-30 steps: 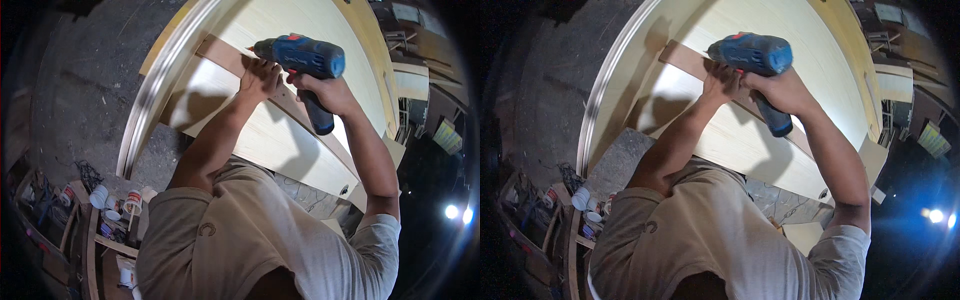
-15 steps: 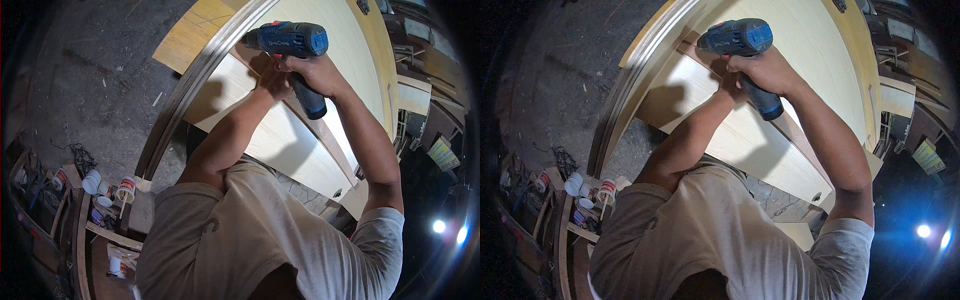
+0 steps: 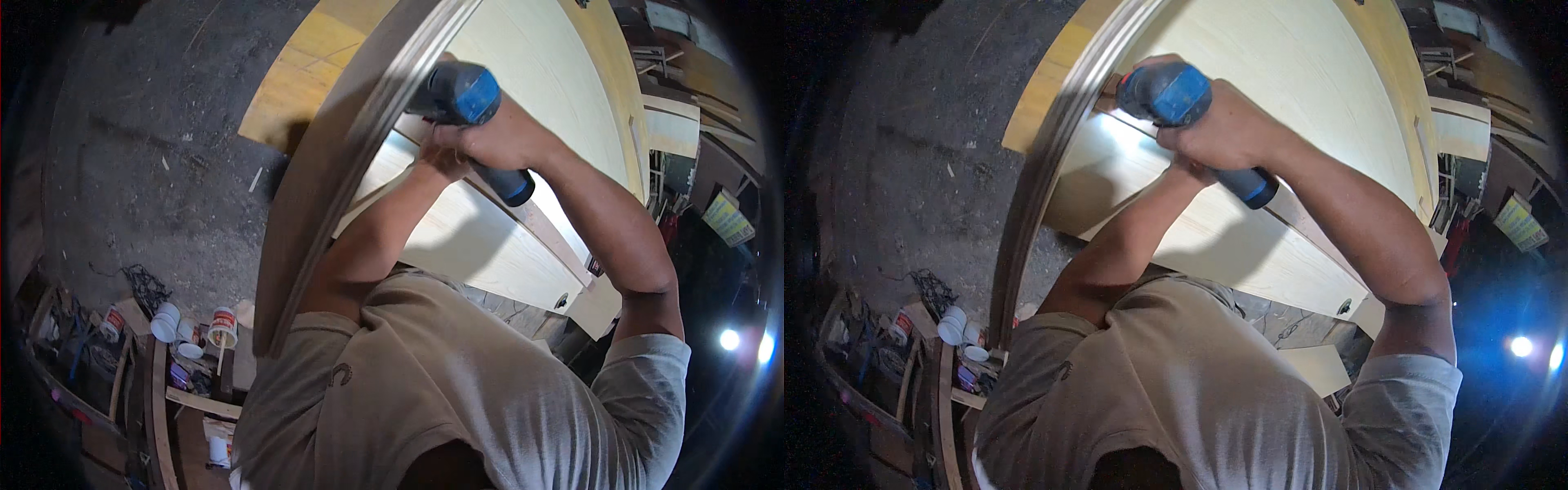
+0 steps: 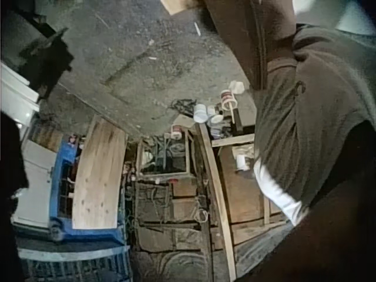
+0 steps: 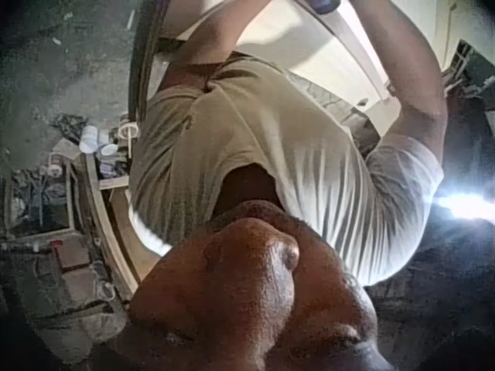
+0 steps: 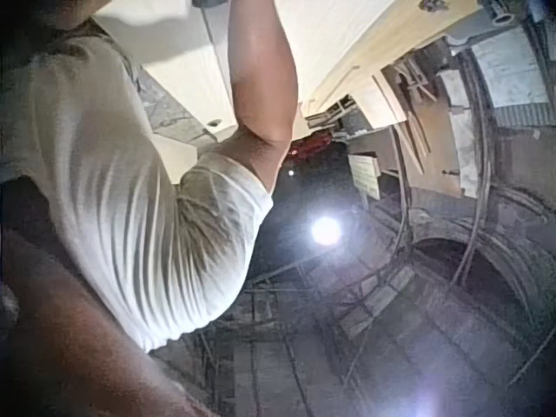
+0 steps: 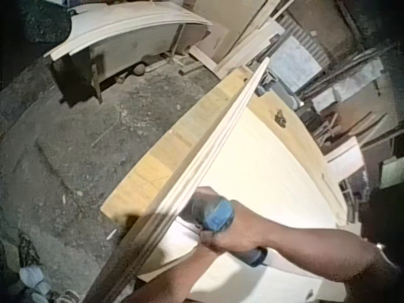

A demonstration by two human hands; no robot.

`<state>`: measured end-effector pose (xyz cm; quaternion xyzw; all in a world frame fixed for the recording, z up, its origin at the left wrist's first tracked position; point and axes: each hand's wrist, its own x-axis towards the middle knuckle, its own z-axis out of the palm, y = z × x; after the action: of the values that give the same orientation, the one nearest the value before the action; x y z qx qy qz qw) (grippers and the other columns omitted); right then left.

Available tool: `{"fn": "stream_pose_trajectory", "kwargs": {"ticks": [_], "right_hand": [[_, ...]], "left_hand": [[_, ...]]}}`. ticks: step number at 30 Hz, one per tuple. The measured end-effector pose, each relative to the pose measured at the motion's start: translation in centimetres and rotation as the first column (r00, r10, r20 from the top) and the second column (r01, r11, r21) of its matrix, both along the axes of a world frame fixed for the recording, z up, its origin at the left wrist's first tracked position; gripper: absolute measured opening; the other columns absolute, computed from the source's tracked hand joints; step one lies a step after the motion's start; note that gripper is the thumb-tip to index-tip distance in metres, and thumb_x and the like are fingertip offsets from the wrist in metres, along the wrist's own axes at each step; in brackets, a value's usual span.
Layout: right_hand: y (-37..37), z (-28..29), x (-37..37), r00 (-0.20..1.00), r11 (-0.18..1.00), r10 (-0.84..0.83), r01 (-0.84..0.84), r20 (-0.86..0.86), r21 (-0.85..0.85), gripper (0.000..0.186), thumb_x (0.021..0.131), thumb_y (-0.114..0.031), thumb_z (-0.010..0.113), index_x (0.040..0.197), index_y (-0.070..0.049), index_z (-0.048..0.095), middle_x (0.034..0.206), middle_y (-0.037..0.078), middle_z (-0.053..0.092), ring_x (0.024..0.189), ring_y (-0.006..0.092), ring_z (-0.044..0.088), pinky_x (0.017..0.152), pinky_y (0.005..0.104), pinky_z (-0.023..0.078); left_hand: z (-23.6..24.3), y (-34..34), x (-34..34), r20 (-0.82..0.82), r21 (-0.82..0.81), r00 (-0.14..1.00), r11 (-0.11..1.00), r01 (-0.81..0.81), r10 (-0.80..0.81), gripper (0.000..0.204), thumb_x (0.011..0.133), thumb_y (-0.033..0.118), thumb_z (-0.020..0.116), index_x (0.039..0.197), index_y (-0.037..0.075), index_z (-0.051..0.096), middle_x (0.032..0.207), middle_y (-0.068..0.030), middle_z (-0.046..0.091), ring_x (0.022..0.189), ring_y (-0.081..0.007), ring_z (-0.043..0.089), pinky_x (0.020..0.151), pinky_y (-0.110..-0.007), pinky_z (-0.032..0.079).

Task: Sanding and drilling wood pieces for furniture assembly.

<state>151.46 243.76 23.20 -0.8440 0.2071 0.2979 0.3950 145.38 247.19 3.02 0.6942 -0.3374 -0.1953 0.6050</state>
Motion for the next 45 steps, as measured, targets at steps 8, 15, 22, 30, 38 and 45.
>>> {"fn": "stream_pose_trajectory", "kwargs": {"ticks": [8,15,22,30,38,45], "right_hand": [[0.4,0.4,0.5,0.997,0.998,0.051,-0.049,-0.060,0.043,0.043,0.075,-0.015,0.072,0.112,-0.005,0.054,0.087,0.011,0.068,0.078,0.0235,0.066,0.076,0.0355,0.052],[0.5,0.8,0.4,0.991,0.995,0.102,-0.102,-0.081,0.009,0.072,0.072,-0.013,0.069,0.136,-0.028,0.038,0.093,0.017,0.069,0.088,0.0410,0.067,0.081,0.0464,0.052],[0.4,0.7,-2.5,0.976,0.994,0.083,-0.066,0.202,-0.090,0.047,0.076,-0.017,0.067,0.120,-0.006,0.058,0.090,0.015,0.066,0.072,0.0218,0.063,0.073,0.0345,0.054],[1.5,5.1,-25.9,0.620,0.805,-0.582,0.530,0.526,0.266,0.073,0.075,-0.006,0.069,0.142,-0.011,0.039,0.108,0.006,0.061,0.079,0.0183,0.062,0.075,0.0325,0.052],[16.6,0.3,-59.4,-0.144,0.070,-0.883,0.901,0.447,0.428,0.074,0.078,0.003,0.062,0.145,-0.011,0.034,0.090,0.005,0.059,0.065,0.0097,0.056,0.056,0.0269,0.049],[29.6,-7.8,-76.7,-0.493,-0.305,-0.709,0.859,0.505,0.411,0.079,0.080,0.003,0.064,0.148,-0.014,0.027,0.090,0.003,0.058,0.074,0.0122,0.059,0.065,0.0285,0.052]], "left_hand": [[0.3,-1.3,0.0,0.073,0.097,0.995,0.994,0.057,-0.064,0.048,0.084,0.037,0.064,0.124,0.011,0.056,0.126,-0.0100,0.057,0.123,-0.0270,0.049,0.107,-0.042,0.036],[0.2,-1.4,0.9,0.141,0.219,0.979,0.969,0.113,-0.146,0.053,0.081,0.039,0.067,0.124,0.011,0.056,0.125,-0.0110,0.057,0.121,-0.0275,0.051,0.105,-0.041,0.038],[1.6,1.7,0.9,0.349,0.414,0.916,0.910,0.039,-0.198,0.057,0.078,0.041,0.071,0.124,0.010,0.055,0.124,-0.0120,0.058,0.119,-0.0279,0.052,0.103,-0.040,0.040],[0.5,-0.1,-1.4,0.472,0.289,0.876,0.956,-0.045,-0.101,0.024,0.080,0.027,0.058,0.077,0.003,0.063,0.086,-0.0170,0.063,0.088,-0.0351,0.059,0.079,-0.047,0.045],[-0.6,0.4,0.7,0.737,0.366,0.653,0.915,-0.171,-0.173,0.025,0.082,0.029,0.063,0.083,0.004,0.063,0.085,-0.0174,0.064,0.086,-0.0385,0.059,0.077,-0.051,0.045],[1.8,-0.6,-16.2,0.735,0.395,0.658,0.892,-0.222,-0.162,0.030,0.088,0.030,0.055,0.089,0.002,0.066,0.096,-0.0200,0.065,0.089,-0.0381,0.062,0.081,-0.049,0.048]]}}
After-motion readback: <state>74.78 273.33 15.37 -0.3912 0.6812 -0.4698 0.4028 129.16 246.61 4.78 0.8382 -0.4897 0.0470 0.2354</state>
